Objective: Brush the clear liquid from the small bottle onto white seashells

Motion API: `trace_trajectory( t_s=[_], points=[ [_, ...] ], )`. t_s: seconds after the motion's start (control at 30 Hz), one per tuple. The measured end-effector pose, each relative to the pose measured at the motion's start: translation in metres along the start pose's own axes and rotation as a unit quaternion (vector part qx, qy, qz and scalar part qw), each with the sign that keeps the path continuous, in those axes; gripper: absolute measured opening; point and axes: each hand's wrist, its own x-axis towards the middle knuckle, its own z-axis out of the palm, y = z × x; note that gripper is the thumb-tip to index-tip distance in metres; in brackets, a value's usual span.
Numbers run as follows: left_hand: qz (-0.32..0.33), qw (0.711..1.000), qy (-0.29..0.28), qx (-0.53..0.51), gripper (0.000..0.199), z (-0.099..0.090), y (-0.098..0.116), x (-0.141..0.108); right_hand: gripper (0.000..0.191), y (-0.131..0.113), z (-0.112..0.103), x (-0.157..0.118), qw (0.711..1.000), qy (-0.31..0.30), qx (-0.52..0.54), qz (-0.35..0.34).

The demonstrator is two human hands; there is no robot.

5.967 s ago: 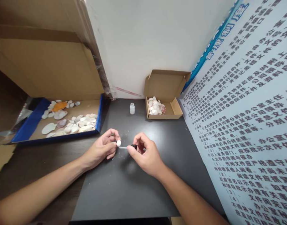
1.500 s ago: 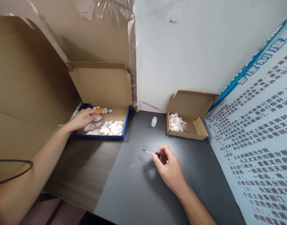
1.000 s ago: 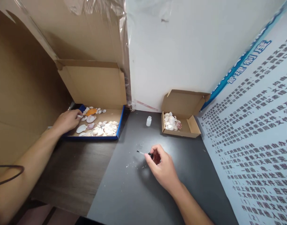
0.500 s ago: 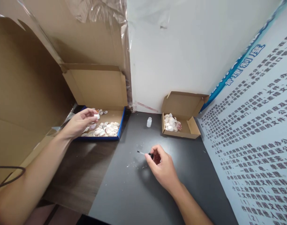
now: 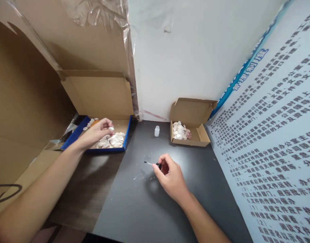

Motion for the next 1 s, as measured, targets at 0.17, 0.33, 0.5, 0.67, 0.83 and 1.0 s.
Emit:
trace_trajectory(
  t_s=[0.17, 0.33, 0.5, 0.67, 0.83, 1.0],
  points=[
    [0.01, 0.995, -0.074, 0.062, 0.012, 0.072, 0.017, 0.028, 0.019, 0.015, -0.005, 0.01, 0.994, 0.101, 0.039, 0.011],
    [0.015, 0.985, -0.06, 0.161, 0.036, 0.135, 0.012, 0.054, 0.019, 0.024, -0.017, 0.019, 0.978, 0.197, 0.069, 0.025],
    [0.07, 0.966, -0.04, 0.245, 0.038, 0.164, -0.002, 0.068, 0.021, 0.026, -0.02, 0.021, 0.973, 0.218, 0.076, 0.027],
    [0.183, 0.929, -0.065, 0.314, 0.023, 0.181, 0.001, 0.057, 0.021, 0.022, -0.031, 0.021, 0.969, 0.244, 0.031, -0.003],
    [0.284, 0.882, -0.11, 0.36, 0.033, 0.188, 0.009, 0.032, 0.017, 0.011, -0.05, 0.019, 0.955, 0.276, -0.074, -0.083],
    [0.333, 0.853, -0.103, 0.388, 0.039, 0.19, 0.014, 0.021, 0.017, 0.009, -0.053, 0.019, 0.955, 0.267, -0.099, -0.084]
  ],
)
